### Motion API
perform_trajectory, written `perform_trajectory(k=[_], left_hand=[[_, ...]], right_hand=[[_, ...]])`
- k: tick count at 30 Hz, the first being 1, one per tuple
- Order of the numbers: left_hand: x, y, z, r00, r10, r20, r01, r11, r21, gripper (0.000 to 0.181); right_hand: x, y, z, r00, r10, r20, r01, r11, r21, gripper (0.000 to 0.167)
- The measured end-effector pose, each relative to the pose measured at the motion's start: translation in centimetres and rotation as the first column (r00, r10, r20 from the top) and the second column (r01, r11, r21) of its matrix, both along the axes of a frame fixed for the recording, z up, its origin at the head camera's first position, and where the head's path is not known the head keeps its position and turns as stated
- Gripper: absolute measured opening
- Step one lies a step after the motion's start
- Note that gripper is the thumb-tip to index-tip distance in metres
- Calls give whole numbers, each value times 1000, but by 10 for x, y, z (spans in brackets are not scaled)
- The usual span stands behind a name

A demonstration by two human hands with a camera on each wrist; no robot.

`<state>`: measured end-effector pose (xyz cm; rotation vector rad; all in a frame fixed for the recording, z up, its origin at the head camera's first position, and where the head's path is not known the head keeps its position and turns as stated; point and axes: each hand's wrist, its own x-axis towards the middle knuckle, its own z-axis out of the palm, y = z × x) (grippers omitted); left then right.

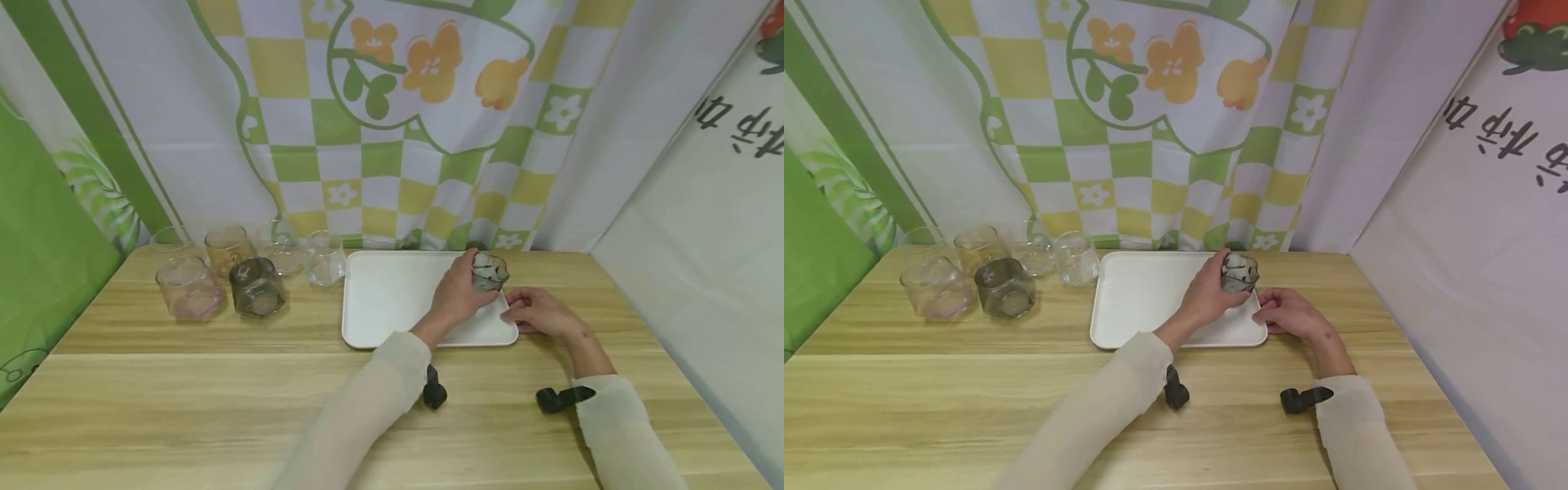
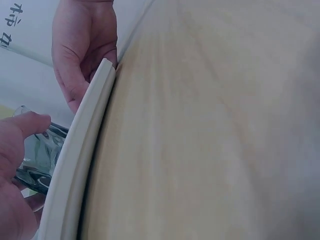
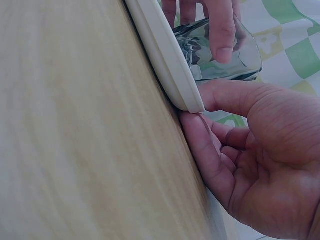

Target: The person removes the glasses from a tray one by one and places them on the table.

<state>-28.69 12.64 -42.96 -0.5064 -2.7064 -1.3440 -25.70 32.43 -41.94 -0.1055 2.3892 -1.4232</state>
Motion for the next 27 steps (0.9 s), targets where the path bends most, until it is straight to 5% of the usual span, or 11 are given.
perform_trajectory(k=[11,27], left_hand=[[7,-15,2,999,24,-37,-23,999,30,84],[25,-61,35,999,-44,0,44,995,86,87]], right_hand=[[-1,0,0,1000,6,5,-6,1000,1,41],[-3,1,-2,1000,-8,11,7,999,44,44]])
